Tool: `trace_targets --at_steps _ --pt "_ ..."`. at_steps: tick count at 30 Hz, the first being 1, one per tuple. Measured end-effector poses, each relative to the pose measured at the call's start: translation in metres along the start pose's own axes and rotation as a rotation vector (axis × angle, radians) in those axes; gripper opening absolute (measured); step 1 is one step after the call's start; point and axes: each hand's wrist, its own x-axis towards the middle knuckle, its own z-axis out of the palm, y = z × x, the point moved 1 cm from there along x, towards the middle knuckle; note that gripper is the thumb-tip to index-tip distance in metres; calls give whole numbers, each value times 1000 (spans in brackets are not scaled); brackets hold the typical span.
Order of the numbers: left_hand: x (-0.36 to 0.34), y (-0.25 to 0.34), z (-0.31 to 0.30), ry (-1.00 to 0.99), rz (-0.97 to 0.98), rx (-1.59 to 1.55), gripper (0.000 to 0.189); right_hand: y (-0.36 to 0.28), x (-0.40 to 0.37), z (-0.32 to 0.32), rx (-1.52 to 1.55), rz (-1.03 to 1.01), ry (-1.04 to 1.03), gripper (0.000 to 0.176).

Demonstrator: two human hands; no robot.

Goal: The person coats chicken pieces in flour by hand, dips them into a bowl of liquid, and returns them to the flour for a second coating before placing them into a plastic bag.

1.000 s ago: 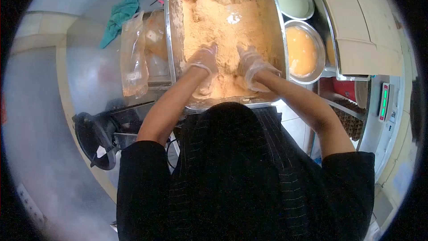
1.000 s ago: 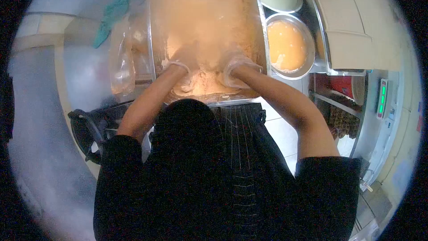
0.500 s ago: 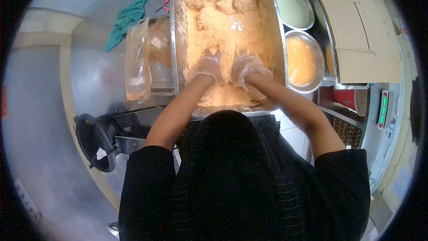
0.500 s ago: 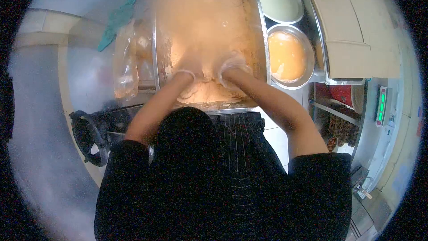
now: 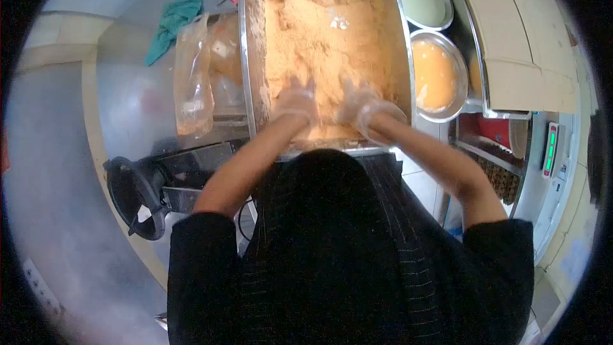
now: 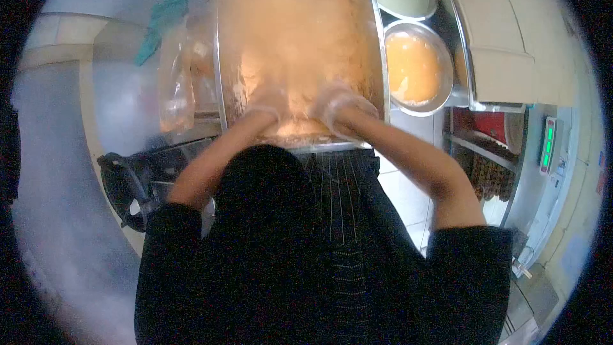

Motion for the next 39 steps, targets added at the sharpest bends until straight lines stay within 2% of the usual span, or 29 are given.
trace_targets --at_steps 1,2,3,4,5,7,9,10,11,13,14,15,16,17,19,20,21,22,23,25,26,29,31,33,34,35,36,37,39 --pt "19 -3 10 -94 44 -15 78 -10 11 1 156 267 122 54" --pt "26 -3 11 27 47 -51 79 -13 5 -36 156 272 124 54" --pt "37 -5 15 32 54 -47 79 -14 -13 -105 121 6 -51 54" --pt "47 -9 21 39 40 -126 78 -14 -26 -143 87 -262 -226 54" --pt "52 -13 22 49 25 -203 78 -8 -26 -144 91 -255 -219 54" --pt "20 -16 -23 7 50 -268 78 9 -26 -144 509 -116 -306 59" --pt "-7 -17 -69 -35 72 -337 79 17 -39 -156 390 -183 -275 63" --pt "-17 -17 -81 -92 80 -235 81 18 -47 -155 278 -251 -258 68" --pt "-22 -17 -84 -148 86 -136 83 21 -54 -149 280 -256 -265 68" --pt "-17 -15 -59 -149 61 -88 85 28 -67 -141 444 -33 35 76" --pt "-13 -11 -43 -144 41 -37 86 16 -69 -136 445 -33 32 76" --pt "-7 -5 -31 -142 41 -38 86 -1 -66 -131 426 93 -14 78" --pt "1 4 -21 -25 28 24 87 -12 -62 -130 402 217 -58 79" --pt "7 10 -12 86 14 85 87 -16 -57 -130 397 214 -63 79" --pt "19 9 -18 53 -3 64 82 -15 -36 -130 330 56 -50 82" --pt "14 7 -36 17 -22 -81 80 25 38 -64 584 71 -156 74" --pt "13 4 -46 -18 -39 -221 77 26 35 -65 586 77 -155 74" --pt "35 -4 -24 107 1 -158 64 25 31 -77 507 21 -122 66" --pt "34 -8 -28 115 5 -156 64 26 28 -90 425 -36 -88 59" --pt "27 -20 -51 161 -128 -478 51 27 11 -116 395 -23 17 57" --pt "10 -19 -68 168 -130 -435 39 24 -4 -126 368 -17 106 56" --pt "-9 -29 -86 102 -79 -222 37 10 -45 -151 290 -5 369 52" --pt "21 -30 -76 24 -45 -153 37 7 -44 -164 263 1 457 51" --pt "27 -20 -74 -47 -9 -89 39 18 -3 -178 396 123 -172 64" --pt "21 -12 -86 -74 32 -99 40 38 46 -110 205 -67 55 75" --pt "18 -9 -92 -109 71 -109 42 44 44 -105 199 -72 62 75" --pt "21 -12 -77 -88 156 -189 52 42 31 -97 145 -90 8 70" --pt "21 -13 -57 -85 156 -187 52 39 16 -86 93 -103 -42 64" --pt "-22 5 -34 -25 161 120 60 29 -18 -69 -14 -130 -149 52"
